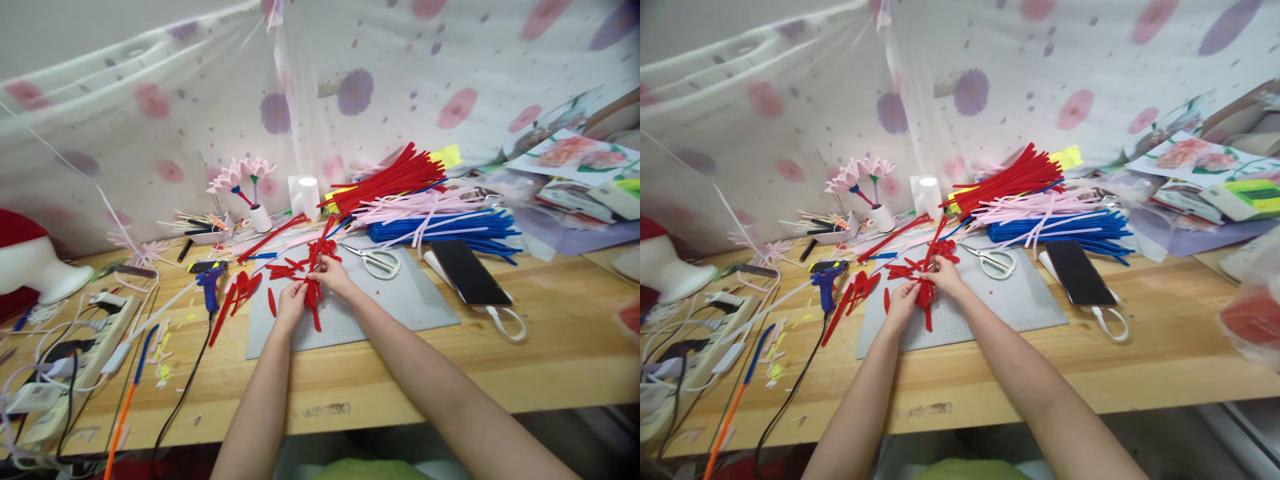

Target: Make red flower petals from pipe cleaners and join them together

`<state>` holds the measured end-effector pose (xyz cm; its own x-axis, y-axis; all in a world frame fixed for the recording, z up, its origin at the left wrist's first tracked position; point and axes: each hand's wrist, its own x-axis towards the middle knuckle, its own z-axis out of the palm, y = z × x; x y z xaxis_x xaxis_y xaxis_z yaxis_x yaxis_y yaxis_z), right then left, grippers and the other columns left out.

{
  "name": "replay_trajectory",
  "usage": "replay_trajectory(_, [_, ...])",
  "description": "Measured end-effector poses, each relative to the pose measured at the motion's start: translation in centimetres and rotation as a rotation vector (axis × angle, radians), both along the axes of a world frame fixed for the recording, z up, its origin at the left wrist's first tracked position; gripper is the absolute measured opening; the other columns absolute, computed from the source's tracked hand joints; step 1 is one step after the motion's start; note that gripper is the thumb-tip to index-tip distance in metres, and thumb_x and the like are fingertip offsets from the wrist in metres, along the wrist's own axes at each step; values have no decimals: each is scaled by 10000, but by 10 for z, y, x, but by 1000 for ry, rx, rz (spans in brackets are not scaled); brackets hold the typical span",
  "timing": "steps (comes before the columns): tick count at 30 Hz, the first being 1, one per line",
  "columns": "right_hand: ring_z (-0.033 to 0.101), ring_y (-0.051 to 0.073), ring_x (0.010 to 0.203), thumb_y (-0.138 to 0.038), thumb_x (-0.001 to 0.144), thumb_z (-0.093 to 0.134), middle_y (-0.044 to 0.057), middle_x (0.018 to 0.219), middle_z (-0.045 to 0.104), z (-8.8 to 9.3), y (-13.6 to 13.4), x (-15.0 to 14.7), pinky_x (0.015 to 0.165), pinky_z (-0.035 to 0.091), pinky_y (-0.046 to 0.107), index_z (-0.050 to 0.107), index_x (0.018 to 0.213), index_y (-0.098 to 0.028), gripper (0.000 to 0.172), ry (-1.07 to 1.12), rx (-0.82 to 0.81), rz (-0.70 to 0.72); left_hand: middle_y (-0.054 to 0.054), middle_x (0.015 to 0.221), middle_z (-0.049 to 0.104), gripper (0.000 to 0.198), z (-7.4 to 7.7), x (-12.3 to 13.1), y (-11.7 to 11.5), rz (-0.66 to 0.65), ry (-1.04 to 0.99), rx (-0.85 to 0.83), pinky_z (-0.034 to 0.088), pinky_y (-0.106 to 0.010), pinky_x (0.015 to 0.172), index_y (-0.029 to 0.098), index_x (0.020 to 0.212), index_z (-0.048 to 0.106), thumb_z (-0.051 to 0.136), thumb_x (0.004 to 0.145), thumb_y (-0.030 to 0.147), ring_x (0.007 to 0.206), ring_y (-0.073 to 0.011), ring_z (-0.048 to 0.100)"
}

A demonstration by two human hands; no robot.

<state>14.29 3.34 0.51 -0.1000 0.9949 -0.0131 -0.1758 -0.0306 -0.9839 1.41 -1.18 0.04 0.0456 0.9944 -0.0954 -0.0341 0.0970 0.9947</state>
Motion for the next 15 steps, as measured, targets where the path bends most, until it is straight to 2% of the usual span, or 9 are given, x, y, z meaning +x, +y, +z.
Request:
replay_trajectory(2, [537, 93, 524, -214, 431, 743, -45, 563, 590, -2, 0, 1, 555, 411, 239, 526, 706, -165, 354, 45, -31, 13, -19, 608, 650, 136, 8, -3, 8, 26, 28, -5, 426, -193, 511, 134, 751, 652, 643, 673, 245, 510, -94, 554])
replay_trajectory(4, [551, 95, 532, -225, 431, 756, -43, 565, 595, -4, 0, 4, 581, 424, 245, 524, 721, -165, 377, 110, -76, 18, -30, 664, 667, 294, 22, -9, 26, 107, 13, -35, 456, -205, 534, 140, 976, 620, 630, 694, 224, 558, -113, 601])
replay_trajectory(6, [561, 97, 536, -237, 434, 769, -42, 564, 599, -7, 0, 7, 593, 428, 248, 527, 736, -165, 393, 159, -113, 25, -33, 694, 668, 559, 39, -17, 51, 154, 28, -33, 474, -221, 548, 162, 1275, 421, 585, 745, 222, 573, -125, 625])
replay_trajectory(7, [562, 97, 535, -241, 435, 774, -41, 564, 602, -7, 0, 9, 591, 427, 247, 528, 739, -164, 399, 170, -124, 28, -31, 687, 665, 632, 48, -20, 65, 163, 53, -35, 479, -228, 553, 171, 1344, 321, 566, 763, 215, 568, -128, 629])
replay_trajectory(9, [562, 98, 532, -246, 432, 782, -37, 567, 607, -8, -1, 11, 580, 420, 243, 528, 734, -162, 404, 177, -134, 38, -37, 682, 664, 727, 63, -27, 91, 151, 82, -62, 493, -249, 588, 175, 1406, 158, 534, 783, 176, 592, -138, 642])
replay_trajectory(11, [555, 95, 524, -250, 433, 784, -33, 564, 606, -9, -1, 11, 564, 407, 235, 521, 719, -159, 398, 172, -134, 42, -40, 662, 662, 800, 71, -31, 110, 151, 108, -135, 501, -284, 617, 163, 1419, 51, 532, 780, 144, 579, -150, 643])
replay_trajectory(13, [543, 91, 511, -256, 441, 782, -31, 558, 603, -9, -1, 12, 544, 390, 229, 516, 713, -158, 394, 166, -132, 46, -52, 669, 665, 830, 72, -32, 118, 162, 111, -157, 504, -313, 636, 144, 1414, 48, 563, 762, 147, 581, -160, 646])
replay_trajectory(15, [533, 91, 501, -260, 447, 782, -29, 557, 601, -9, -1, 12, 525, 374, 227, 514, 720, -157, 395, 161, -131, 48, -64, 687, 670, 784, 68, -29, 115, 174, 104, -154, 503, -327, 654, 129, 1397, 121, 575, 758, 156, 595, -163, 649])
